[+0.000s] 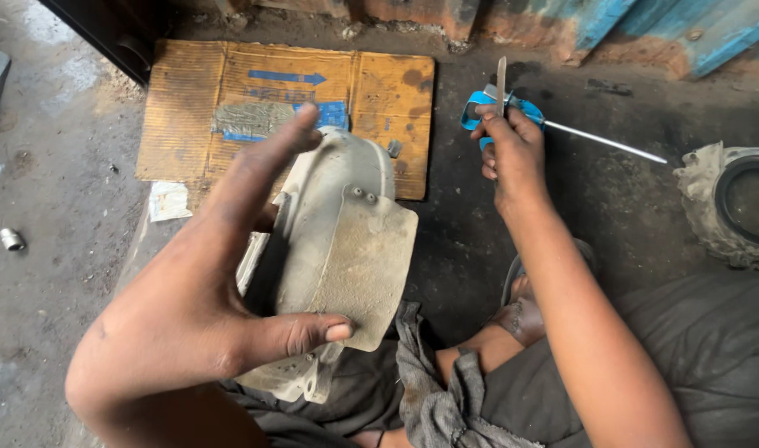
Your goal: The person sits on the floor and uses a metal file to scrape and smooth the edges of a large, dirty metal part. They rotate the part to access different areas, then use a blue oil can to apply lubricant to the surface before spreading it with their fingers.
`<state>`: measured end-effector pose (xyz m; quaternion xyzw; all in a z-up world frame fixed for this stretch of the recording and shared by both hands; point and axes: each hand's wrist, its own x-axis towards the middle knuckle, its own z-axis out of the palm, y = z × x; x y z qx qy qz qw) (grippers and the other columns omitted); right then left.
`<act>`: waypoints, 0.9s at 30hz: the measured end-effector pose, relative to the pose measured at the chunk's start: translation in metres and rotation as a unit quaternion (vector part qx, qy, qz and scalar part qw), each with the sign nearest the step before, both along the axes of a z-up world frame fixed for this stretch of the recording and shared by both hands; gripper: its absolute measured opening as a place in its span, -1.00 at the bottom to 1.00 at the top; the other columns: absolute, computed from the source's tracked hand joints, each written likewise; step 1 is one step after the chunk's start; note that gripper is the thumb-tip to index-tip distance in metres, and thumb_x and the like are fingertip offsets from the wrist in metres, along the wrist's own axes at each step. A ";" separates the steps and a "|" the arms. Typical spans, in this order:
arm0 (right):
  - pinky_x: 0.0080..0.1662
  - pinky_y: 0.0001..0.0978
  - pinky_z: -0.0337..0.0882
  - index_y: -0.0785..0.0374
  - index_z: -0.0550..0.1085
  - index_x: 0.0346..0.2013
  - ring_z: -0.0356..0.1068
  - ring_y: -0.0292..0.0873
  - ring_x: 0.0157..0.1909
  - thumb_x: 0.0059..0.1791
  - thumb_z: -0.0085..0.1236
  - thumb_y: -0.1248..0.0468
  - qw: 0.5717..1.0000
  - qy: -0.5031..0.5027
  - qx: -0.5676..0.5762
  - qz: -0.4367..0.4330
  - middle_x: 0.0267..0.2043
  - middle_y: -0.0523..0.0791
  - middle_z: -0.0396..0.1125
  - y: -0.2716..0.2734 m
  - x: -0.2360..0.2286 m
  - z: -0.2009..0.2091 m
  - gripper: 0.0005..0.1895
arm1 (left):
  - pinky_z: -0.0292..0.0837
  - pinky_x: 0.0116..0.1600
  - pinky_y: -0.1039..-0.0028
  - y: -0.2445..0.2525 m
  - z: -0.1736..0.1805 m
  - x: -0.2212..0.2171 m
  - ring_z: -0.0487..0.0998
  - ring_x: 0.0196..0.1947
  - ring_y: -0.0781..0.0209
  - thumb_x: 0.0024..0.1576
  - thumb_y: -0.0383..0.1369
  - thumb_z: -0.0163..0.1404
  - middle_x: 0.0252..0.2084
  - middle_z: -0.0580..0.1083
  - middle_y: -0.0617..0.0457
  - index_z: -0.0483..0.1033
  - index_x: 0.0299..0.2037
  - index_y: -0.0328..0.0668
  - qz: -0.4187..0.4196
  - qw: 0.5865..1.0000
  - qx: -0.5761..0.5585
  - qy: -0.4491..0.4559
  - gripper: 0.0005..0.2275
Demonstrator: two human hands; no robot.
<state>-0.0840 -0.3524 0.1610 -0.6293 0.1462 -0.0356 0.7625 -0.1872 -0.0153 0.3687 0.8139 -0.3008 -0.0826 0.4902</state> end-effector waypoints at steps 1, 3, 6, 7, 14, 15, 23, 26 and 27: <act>-0.58 -0.60 0.03 0.23 0.48 -0.12 0.06 -0.45 -0.62 0.09 0.01 0.26 1.000 0.000 0.000 0.001 -0.34 -0.17 0.35 -0.001 -0.001 0.003 -0.86 | 0.31 0.32 0.01 -0.001 0.000 0.000 0.17 0.55 -0.16 -0.15 -0.18 0.40 0.55 0.13 -0.22 -0.13 0.56 -0.10 0.009 1.000 -0.010 -0.002 0.09; -0.59 -0.60 0.02 0.23 0.48 -0.14 0.04 -0.46 -0.63 0.09 0.00 0.26 1.000 -0.002 0.002 0.008 -0.35 -0.17 0.35 0.002 -0.002 0.011 -0.85 | 0.40 0.29 0.05 -0.005 -0.003 0.003 0.26 0.50 -0.14 -0.14 -0.15 0.38 0.52 0.17 -0.23 -0.12 0.55 -0.07 0.059 0.997 -0.057 0.010 0.08; -0.59 -0.60 0.04 0.24 0.47 -0.14 0.06 -0.46 -0.63 0.09 0.02 0.23 0.999 0.001 0.008 0.042 -0.34 -0.17 0.36 0.008 -0.003 0.029 -0.84 | 0.49 0.17 0.07 -0.017 -0.016 0.009 0.44 0.34 -0.14 -0.09 -0.14 0.35 0.48 0.20 -0.23 -0.08 0.54 -0.05 0.196 0.976 -0.088 0.028 0.02; -0.59 -0.61 0.03 0.24 0.47 -0.13 0.05 -0.47 -0.63 0.09 0.02 0.21 0.997 0.005 0.009 0.078 -0.34 -0.16 0.37 0.012 -0.004 0.037 -0.82 | 0.51 0.11 0.07 -0.023 -0.022 0.013 0.51 0.27 -0.14 -0.07 -0.14 0.34 0.47 0.20 -0.24 -0.06 0.53 -0.04 0.250 0.963 -0.092 0.032 -0.01; -0.50 -0.61 0.07 0.30 0.46 -0.07 0.04 -0.45 -0.57 0.13 0.06 0.06 0.958 -0.010 0.061 0.279 -0.40 -0.27 0.23 0.033 -0.030 0.083 -0.67 | 0.33 0.43 0.12 -0.028 -0.056 0.043 0.37 0.41 -0.12 0.37 -0.22 -0.08 0.45 0.22 -0.23 0.09 0.48 -0.19 0.308 0.946 -0.028 -0.100 -0.49; -0.47 -0.60 0.08 0.30 0.46 -0.04 0.04 -0.45 -0.55 0.13 0.09 0.06 0.951 -0.011 0.087 0.295 -0.47 -0.32 0.11 0.035 -0.032 0.086 -0.66 | 0.30 0.48 0.13 -0.029 -0.061 0.047 0.33 0.46 -0.13 0.39 -0.22 -0.05 0.47 0.20 -0.22 0.09 0.50 -0.21 0.308 0.944 -0.019 -0.117 -0.47; -0.48 -0.55 0.07 0.38 0.44 -0.09 0.04 -0.43 -0.55 0.03 0.26 0.15 0.944 -0.041 0.059 0.323 -0.48 -0.27 0.18 0.051 -0.036 0.096 -0.65 | 0.27 0.49 0.19 -0.026 -0.075 0.059 0.30 0.47 -0.11 0.33 -0.25 0.04 0.46 0.17 -0.21 0.13 0.47 -0.22 0.296 0.949 -0.058 -0.094 -0.45; -0.49 -0.55 0.08 0.36 0.45 -0.08 0.06 -0.44 -0.55 -0.04 0.26 0.18 0.949 -0.037 0.037 0.310 -0.47 -0.27 0.22 0.057 -0.037 0.096 -0.64 | 0.28 0.48 0.18 -0.026 -0.080 0.064 0.32 0.45 -0.10 0.30 -0.27 0.07 0.45 0.19 -0.21 0.15 0.45 -0.23 0.269 0.955 -0.072 -0.099 -0.45; -0.49 -0.55 0.08 0.34 0.46 -0.07 0.07 -0.45 -0.55 -0.07 0.26 0.19 0.951 -0.036 0.030 0.304 -0.46 -0.27 0.23 0.057 -0.038 0.095 -0.64 | 0.28 0.50 0.18 -0.028 -0.083 0.064 0.32 0.46 -0.10 0.31 -0.29 0.07 0.46 0.20 -0.20 0.15 0.45 -0.23 0.261 0.955 -0.085 -0.109 -0.45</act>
